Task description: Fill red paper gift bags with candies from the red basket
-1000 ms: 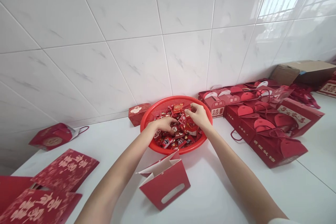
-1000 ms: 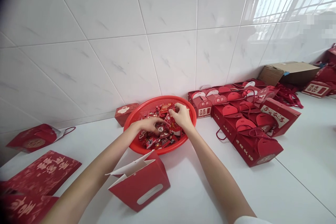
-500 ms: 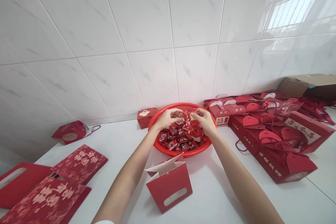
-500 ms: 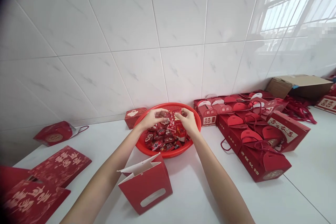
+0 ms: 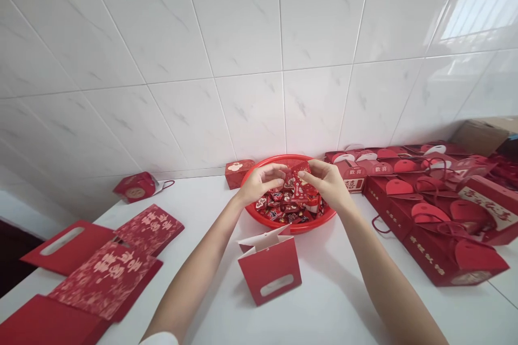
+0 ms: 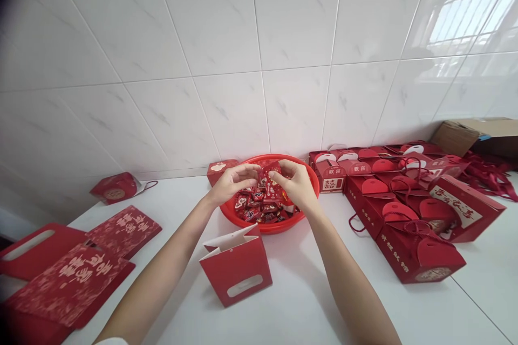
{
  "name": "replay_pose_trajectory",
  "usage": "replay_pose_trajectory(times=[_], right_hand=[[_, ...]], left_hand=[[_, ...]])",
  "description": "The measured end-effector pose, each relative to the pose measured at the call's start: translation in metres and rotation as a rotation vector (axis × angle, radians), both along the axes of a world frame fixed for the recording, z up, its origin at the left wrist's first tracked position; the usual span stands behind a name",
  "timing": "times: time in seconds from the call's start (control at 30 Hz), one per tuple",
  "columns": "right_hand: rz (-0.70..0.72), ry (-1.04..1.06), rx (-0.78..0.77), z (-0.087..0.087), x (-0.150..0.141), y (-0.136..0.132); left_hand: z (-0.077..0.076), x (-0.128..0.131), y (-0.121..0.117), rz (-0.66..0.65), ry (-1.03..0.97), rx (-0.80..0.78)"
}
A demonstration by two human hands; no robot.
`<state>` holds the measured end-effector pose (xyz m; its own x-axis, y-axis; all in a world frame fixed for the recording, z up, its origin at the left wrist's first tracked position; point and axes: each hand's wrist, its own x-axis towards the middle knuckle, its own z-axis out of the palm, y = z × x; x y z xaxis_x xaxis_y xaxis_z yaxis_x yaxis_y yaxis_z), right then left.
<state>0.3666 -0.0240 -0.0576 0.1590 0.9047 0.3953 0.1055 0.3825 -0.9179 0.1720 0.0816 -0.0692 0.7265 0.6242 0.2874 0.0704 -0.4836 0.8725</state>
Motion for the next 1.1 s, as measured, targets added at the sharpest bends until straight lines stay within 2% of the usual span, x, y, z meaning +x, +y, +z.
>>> replay_pose_trajectory(times=[0.13,0.2,0.33,0.47,0.7,0.97,1.1], right_hand=[[-0.069,-0.067,0.069,0.01,0.006,-0.011],[-0.078,-0.069,0.101,0.015,0.009,-0.017],[-0.103,-0.094,0.14,0.022,0.012,-0.029],[-0.103,-0.1,0.154,0.026,0.012,-0.037],[-0.131,-0.131,0.182,0.032,0.011,-0.048],[-0.167,-0.178,0.196,0.031,0.012,-0.047],[-0.16,-0.176,0.189,0.031,0.011,-0.046]], left_hand=[[-0.01,-0.009,0.019,-0.038,0.47,0.178],[-0.018,-0.011,0.029,-0.024,0.644,0.218],[-0.033,-0.008,0.043,0.053,0.829,0.263],[-0.042,0.006,0.05,0.061,0.926,0.266],[-0.048,0.011,0.051,0.066,0.832,0.186],[-0.034,-0.005,0.033,0.127,0.408,0.113],[-0.026,-0.013,0.019,0.173,0.261,0.091]])
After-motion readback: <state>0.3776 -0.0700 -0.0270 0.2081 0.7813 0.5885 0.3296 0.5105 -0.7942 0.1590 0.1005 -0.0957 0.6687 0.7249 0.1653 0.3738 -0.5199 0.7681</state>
